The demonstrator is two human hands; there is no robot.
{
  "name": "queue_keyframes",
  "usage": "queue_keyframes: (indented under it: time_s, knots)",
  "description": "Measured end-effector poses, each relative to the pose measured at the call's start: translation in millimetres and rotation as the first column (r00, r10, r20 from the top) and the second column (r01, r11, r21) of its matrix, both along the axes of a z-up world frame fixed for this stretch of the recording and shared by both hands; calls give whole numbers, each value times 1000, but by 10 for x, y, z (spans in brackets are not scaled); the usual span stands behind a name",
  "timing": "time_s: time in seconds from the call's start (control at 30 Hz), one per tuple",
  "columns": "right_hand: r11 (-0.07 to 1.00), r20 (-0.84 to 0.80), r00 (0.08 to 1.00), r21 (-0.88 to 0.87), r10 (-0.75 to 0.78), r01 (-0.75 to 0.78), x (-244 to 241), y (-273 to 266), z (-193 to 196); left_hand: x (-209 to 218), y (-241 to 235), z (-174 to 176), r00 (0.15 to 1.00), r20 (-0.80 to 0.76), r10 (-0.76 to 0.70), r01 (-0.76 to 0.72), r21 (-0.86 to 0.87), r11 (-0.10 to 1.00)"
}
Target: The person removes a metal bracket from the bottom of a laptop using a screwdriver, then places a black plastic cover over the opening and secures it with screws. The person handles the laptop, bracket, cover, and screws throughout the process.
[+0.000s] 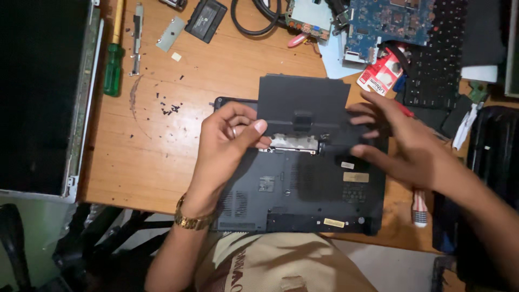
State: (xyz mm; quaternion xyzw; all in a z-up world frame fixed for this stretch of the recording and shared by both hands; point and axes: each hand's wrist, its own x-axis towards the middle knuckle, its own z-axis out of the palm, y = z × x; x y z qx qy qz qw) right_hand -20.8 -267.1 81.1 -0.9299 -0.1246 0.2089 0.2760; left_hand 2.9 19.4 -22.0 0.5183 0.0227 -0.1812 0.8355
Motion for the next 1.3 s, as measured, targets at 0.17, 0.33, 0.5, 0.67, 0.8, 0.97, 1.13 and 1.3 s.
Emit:
queue_keyframes:
  time_s: [0.17,0.33,0.5,0.67,0.8,0.97,1.13,1.3]
  knots:
    - [809,-202,965,531,-168,252,-48,-58,-387,5,-80,-29,998,25,-52,52,-27,998]
    - [725,-191,954,620,-231,300,-8,-108,-383,-8,-72,81,983,183,-10,11,-8,1000]
    - [811,-151,954,503,-258,299,22,-60,-415,-42,29,200,944,315,-101,-11,334,943]
    - [919,-114,965,299,-235,259,-3,-6,-631,-128,87,255,892,386,-237,-110,693,712]
    - [952,120,983,291,-138,98,16,-7,-745,-135,66,251,854,410,-319,-179,809,560]
    - [948,79,979,275,-189,161,14,64,-737,-110,24,244,865,390,-317,-184,833,522]
    - [981,45,988,128,-150,143,51,114,-584,-90,40,232,849,393,-353,-187,848,495]
    - [1000,58,998,-18,-2,3,115,110,-505,-69,31,231,817,424,-390,-204,846,493]
